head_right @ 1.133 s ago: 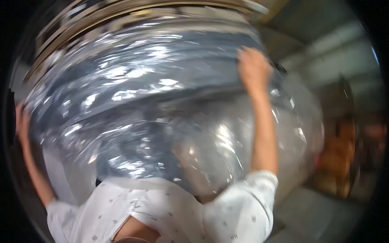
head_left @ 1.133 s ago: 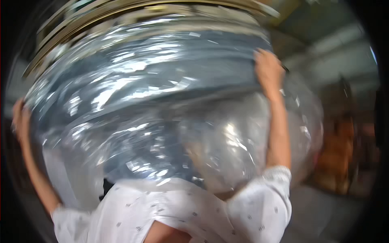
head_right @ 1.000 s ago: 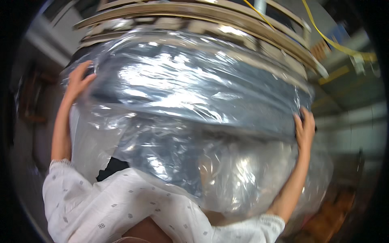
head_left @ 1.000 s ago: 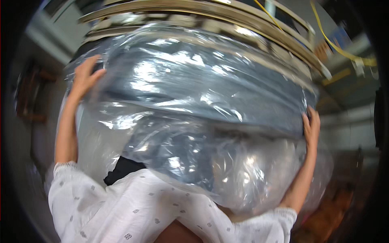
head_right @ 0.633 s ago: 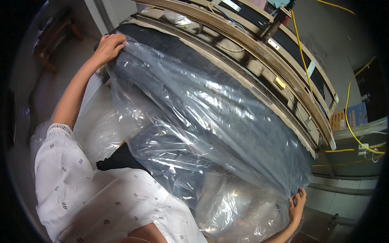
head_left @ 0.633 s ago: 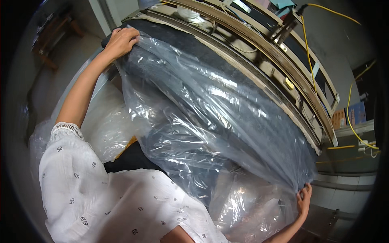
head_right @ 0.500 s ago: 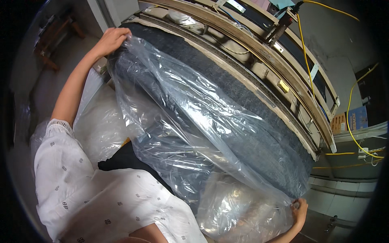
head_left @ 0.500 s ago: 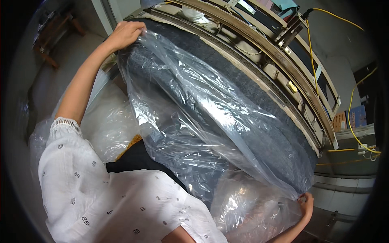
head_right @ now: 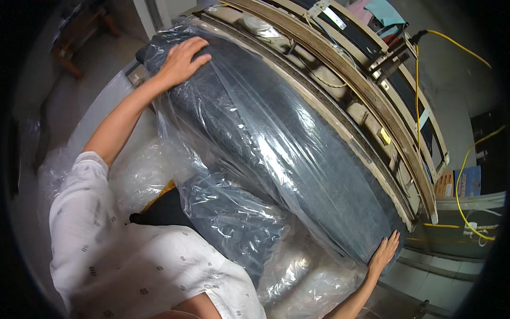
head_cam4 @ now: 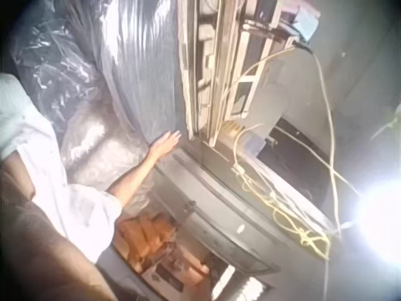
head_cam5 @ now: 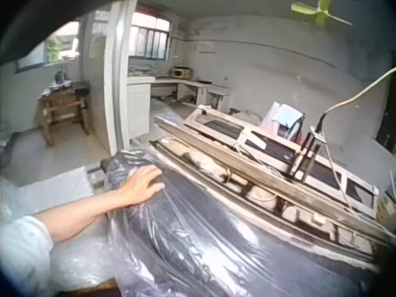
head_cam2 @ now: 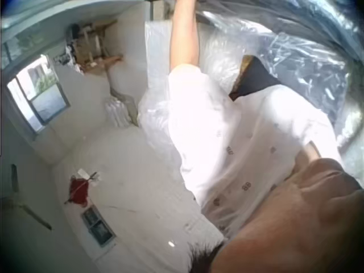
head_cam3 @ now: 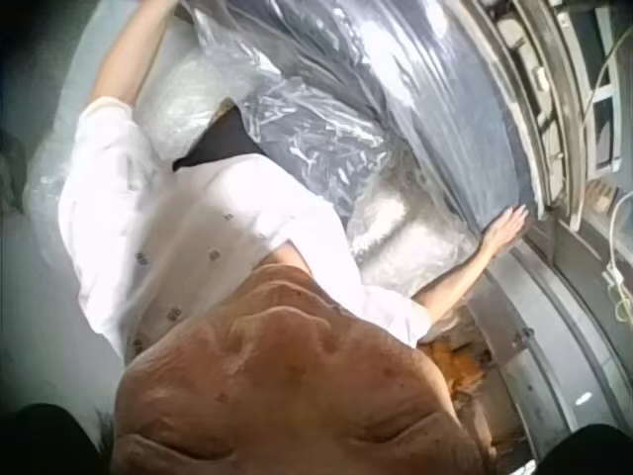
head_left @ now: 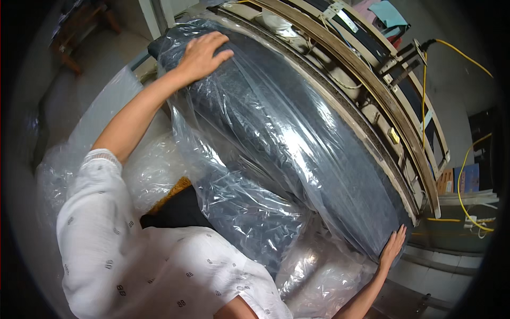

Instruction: Wrapping large manufactured items in plastic film.

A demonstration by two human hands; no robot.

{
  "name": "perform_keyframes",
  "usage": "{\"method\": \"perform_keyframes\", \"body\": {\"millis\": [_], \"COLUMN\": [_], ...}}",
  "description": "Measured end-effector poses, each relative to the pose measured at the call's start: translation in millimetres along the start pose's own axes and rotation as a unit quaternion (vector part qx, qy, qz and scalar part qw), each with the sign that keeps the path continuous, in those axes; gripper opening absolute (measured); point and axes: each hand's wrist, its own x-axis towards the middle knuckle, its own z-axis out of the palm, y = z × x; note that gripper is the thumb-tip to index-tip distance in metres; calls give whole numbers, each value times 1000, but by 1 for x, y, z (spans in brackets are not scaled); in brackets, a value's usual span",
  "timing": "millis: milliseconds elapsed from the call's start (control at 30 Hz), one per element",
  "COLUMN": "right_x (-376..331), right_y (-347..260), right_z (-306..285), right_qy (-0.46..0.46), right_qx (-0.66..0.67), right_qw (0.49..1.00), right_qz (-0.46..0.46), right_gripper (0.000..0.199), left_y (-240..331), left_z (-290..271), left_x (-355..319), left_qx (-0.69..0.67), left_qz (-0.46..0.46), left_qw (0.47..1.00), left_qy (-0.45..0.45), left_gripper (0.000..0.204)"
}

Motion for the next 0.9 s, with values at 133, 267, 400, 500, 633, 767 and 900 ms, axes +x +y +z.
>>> {"method": "perform_keyframes", "body": {"millis": [133,267,400,500,633,767,900], "right_x": [-2,-18,-36,-11,37,65,80], "right_y": [5,7,19,46,84,116,63], "right_z": [4,-1,-13,-13,9,10,5], "right_qy": [-17,-25,-43,-55,22,-10,162], "right_qx": [4,9,-10,74,54,95,-144], "right_qw": [1000,1000,999,995,998,977,976], "right_qz": [15,-4,-3,26,34,191,20], "right_gripper": [51,51,52,54,59,68,45], "left_y": [-29,-38,-21,-40,-57,-54,-103], "left_z": [5,-20,-60,-49,-7,-9,-25], "left_x": [22,5,-8,-5,-3,-1,-24], "left_qx": [66,97,130,205,101,75,-42], "left_qz": [-140,-155,-159,-111,-44,-89,-111], "left_qw": [987,980,963,969,993,990,985], "left_qy": [-34,-79,-174,-79,-35,-85,126], "left_gripper": [70,72,68,64,59,60,52]}}
